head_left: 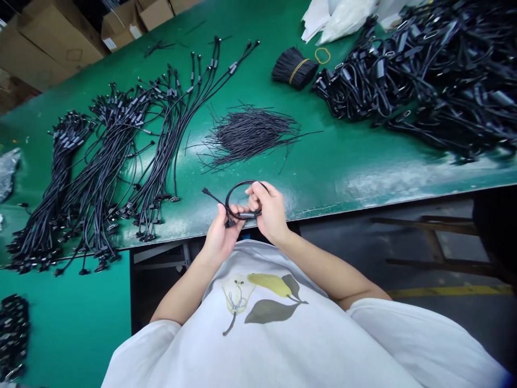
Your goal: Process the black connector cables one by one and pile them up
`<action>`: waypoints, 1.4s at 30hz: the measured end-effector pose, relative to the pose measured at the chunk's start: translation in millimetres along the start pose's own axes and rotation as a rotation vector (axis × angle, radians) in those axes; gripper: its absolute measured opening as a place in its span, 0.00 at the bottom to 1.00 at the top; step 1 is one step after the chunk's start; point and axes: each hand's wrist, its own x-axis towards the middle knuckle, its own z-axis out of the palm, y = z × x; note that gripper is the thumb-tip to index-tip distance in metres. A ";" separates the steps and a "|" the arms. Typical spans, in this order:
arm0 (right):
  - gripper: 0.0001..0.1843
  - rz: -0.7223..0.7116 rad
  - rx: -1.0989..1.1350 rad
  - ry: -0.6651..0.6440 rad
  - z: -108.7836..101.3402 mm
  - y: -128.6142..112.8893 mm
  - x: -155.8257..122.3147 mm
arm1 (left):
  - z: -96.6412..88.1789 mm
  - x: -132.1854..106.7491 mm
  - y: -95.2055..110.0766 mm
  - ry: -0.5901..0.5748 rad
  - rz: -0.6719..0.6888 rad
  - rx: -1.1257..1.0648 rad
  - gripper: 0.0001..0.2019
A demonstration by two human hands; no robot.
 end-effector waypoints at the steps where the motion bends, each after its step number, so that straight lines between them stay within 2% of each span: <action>1: 0.17 -0.062 -0.059 0.018 -0.8 1.9 1.1 | 1.4 0.8 -1.0 0.020 -0.022 -0.002 0.21; 3: 0.15 -0.127 -0.143 0.009 -1.6 5.9 2.9 | 3.7 2.7 0.3 0.058 -0.013 -0.037 0.20; 6: 0.15 -0.049 -0.113 -0.059 0.0 11.1 3.0 | 5.0 4.6 7.0 0.088 0.102 -0.086 0.17; 10: 0.17 -0.007 -0.062 -0.046 2.9 13.1 1.7 | 1.3 2.6 10.8 0.025 0.149 0.003 0.18; 14: 0.19 -0.027 -0.099 -0.094 4.1 7.0 1.1 | -7.9 0.9 7.4 -0.112 0.169 0.261 0.19; 18: 0.18 -0.095 -0.235 -0.202 8.0 -4.2 -3.1 | -15.6 0.9 8.7 -0.127 0.320 0.539 0.19; 20: 0.17 -0.139 -0.333 -0.254 9.4 -9.0 -5.6 | -17.4 -0.9 12.3 -0.142 0.331 0.722 0.21; 23: 0.19 -0.039 -0.350 -0.374 9.9 -11.3 -8.2 | -19.3 -3.7 17.4 -0.191 0.257 0.942 0.23; 25: 0.19 0.042 -0.297 -0.382 10.9 -9.5 -9.2 | -21.4 -3.3 16.9 -0.248 0.222 1.009 0.24; 28: 0.21 0.027 -0.178 -0.342 14.7 -6.3 -9.6 | -25.6 -0.3 8.0 -0.300 0.219 0.972 0.25; 30: 0.22 0.028 -0.102 -0.363 16.6 -7.5 -8.8 | -27.9 -0.5 0.3 -0.328 0.146 0.840 0.26; 33: 0.25 0.158 -0.068 -0.501 15.0 -16.4 -4.8 | -28.6 -8.0 -5.2 -0.407 -0.054 0.593 0.27; 35: 0.23 0.228 -0.116 -0.594 12.1 -24.0 -1.3 | -26.5 -15.7 -3.2 -0.424 -0.115 0.500 0.25; 38: 0.19 0.132 -0.153 -0.570 11.6 -28.2 0.5 | -19.2 -24.8 2.1 -0.436 -0.110 0.530 0.22; 42: 0.17 -0.027 -0.146 -0.487 13.5 -22.5 0.6 | -8.5 -28.7 2.3 -0.473 -0.110 0.534 0.23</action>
